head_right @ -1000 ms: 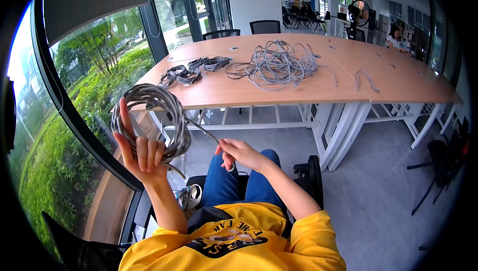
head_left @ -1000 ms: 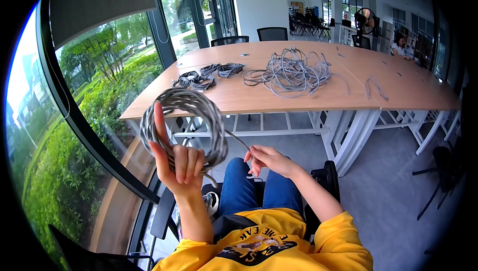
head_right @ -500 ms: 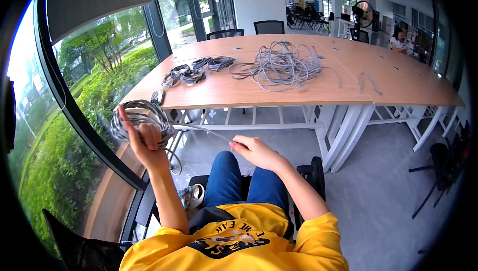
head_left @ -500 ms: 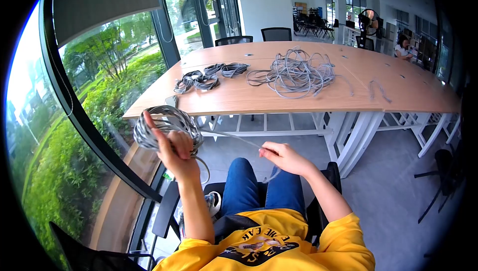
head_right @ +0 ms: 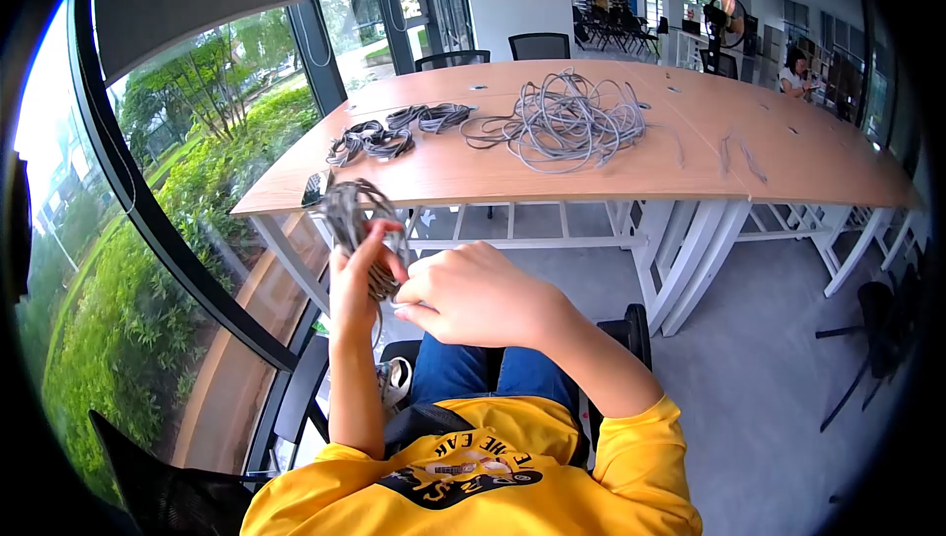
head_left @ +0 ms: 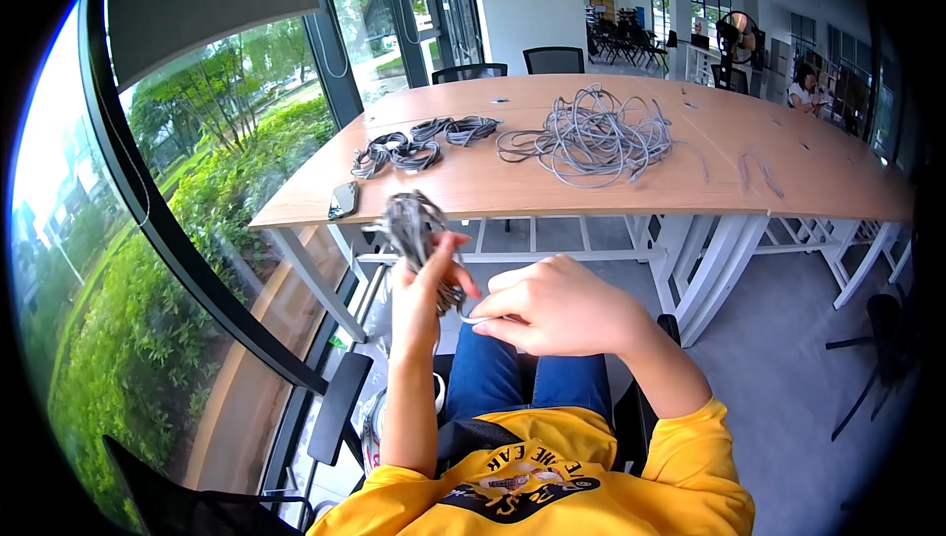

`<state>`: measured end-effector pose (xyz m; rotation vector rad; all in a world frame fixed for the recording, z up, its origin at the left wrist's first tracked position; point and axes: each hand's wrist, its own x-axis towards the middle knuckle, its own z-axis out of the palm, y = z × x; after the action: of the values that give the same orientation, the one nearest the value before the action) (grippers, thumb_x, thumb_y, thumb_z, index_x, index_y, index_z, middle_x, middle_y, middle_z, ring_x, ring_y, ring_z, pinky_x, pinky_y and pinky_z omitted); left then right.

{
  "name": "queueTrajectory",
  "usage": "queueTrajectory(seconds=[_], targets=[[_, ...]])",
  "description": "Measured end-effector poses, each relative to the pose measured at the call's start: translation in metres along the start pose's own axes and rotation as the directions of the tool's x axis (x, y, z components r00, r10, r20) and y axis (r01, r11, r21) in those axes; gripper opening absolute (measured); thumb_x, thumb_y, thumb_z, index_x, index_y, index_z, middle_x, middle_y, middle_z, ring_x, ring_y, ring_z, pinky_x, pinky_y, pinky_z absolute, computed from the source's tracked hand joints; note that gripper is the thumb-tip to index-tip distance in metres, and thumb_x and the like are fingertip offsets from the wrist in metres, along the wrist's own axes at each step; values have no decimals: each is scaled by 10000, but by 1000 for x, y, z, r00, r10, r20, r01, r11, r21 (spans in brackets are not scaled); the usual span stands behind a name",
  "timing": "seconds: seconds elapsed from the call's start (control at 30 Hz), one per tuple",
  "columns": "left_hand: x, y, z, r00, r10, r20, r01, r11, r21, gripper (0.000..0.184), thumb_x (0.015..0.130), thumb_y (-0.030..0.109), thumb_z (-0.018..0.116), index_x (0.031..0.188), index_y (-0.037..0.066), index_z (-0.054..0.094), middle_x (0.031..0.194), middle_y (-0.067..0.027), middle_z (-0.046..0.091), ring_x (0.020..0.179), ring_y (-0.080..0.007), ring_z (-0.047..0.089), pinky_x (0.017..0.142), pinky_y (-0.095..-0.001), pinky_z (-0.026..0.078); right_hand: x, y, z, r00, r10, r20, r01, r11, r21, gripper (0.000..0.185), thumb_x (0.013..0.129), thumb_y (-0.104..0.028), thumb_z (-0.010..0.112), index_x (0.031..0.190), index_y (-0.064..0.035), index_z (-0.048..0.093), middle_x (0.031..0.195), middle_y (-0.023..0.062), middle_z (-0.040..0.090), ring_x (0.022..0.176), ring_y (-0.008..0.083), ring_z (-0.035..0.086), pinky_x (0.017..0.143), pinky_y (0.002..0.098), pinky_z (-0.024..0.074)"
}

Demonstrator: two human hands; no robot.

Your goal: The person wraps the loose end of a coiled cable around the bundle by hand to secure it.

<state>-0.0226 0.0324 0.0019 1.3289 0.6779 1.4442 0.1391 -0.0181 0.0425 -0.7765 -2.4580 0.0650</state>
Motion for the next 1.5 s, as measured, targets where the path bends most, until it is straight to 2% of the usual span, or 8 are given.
queueTrajectory(seconds=[0.1, 0.23, 0.3, 0.4, 0.77, 1.1, 1.37, 1.5], targets=[[-6, 2, 16, 990, -140, 26, 141, 989, -48, 206, 844, 161, 465, 767, -12, 546, 505, -58, 516, 398, -120, 482, 390, -212, 373, 7, 6, -1, 988, 47, -144, -36, 996, 79, 171, 769, -187, 540, 678, -49, 586, 682, 64, 559, 588, 251, 552, 546, 327, 430], [-7, -7, 2, 884, -253, 393, 376, 885, -275, 234, 866, 167, 396, 718, 13, 491, 360, -18, 368, 266, -95, 318, 299, -216, 273, 13, 13, -6, 966, 165, -199, -118, 966, 228, 127, 773, -128, 563, 770, -16, 504, 654, 74, 542, 557, 199, 552, 497, 300, 422], [-3, -13, -4, 832, -62, 552, 425, 710, -562, 257, 893, 191, 345, 761, 23, 487, 347, 30, 312, 256, -62, 252, 293, -203, 220, 12, 20, -8, 971, 145, -193, -78, 945, 318, 136, 798, -124, 559, 814, -18, 475, 630, 47, 518, 536, 129, 520, 477, 263, 416], [3, -8, -14, 809, 39, 587, 498, 485, -719, 330, 929, 236, 241, 784, 40, 464, 335, 74, 273, 251, -36, 228, 309, -186, 227, 2, 32, 0, 944, 298, 142, -272, 458, 846, 142, 845, -162, 515, 804, -31, 478, 612, -15, 483, 513, 46, 462, 464, 183, 382], [-8, -4, -11, 884, -82, 461, 336, 796, -504, 381, 914, 280, 283, 683, 37, 464, 361, -48, 387, 259, -146, 337, 322, -256, 293, 5, 11, -37, 952, 148, -268, -145, 989, 33, 150, 749, -148, 591, 757, 0, 616, 605, 102, 566, 498, 190, 499, 481, 284, 383], [-8, -6, -8, 696, 78, 714, 537, 604, -589, 477, 911, 387, 244, 700, 14, 453, 341, 26, 342, 248, -39, 264, 298, -190, 223, 13, 15, -13, 905, 85, -418, -84, 996, 21, 154, 733, -165, 624, 746, -20, 575, 583, 95, 552, 487, 209, 517, 464, 289, 390], [-10, -12, -2, 779, 84, 621, 375, 732, -569, 498, 892, 440, 249, 668, 30, 422, 376, -50, 409, 278, -147, 407, 339, -254, 343, 15, 18, -4, 793, 142, -593, -114, 990, 85, 199, 768, -209, 586, 678, -39, 535, 510, 100, 521, 452, 254, 527, 431, 332, 395], [-8, -14, -4, 660, 171, 731, 606, 453, -654, 463, 894, 428, 262, 664, 53, 406, 366, -20, 402, 261, -108, 381, 306, -218, 301, 17, 22, -1, 790, 129, -599, -130, 991, 42, 200, 760, -216, 601, 688, -44, 531, 495, 89, 518, 442, 240, 530, 418, 321, 391]])
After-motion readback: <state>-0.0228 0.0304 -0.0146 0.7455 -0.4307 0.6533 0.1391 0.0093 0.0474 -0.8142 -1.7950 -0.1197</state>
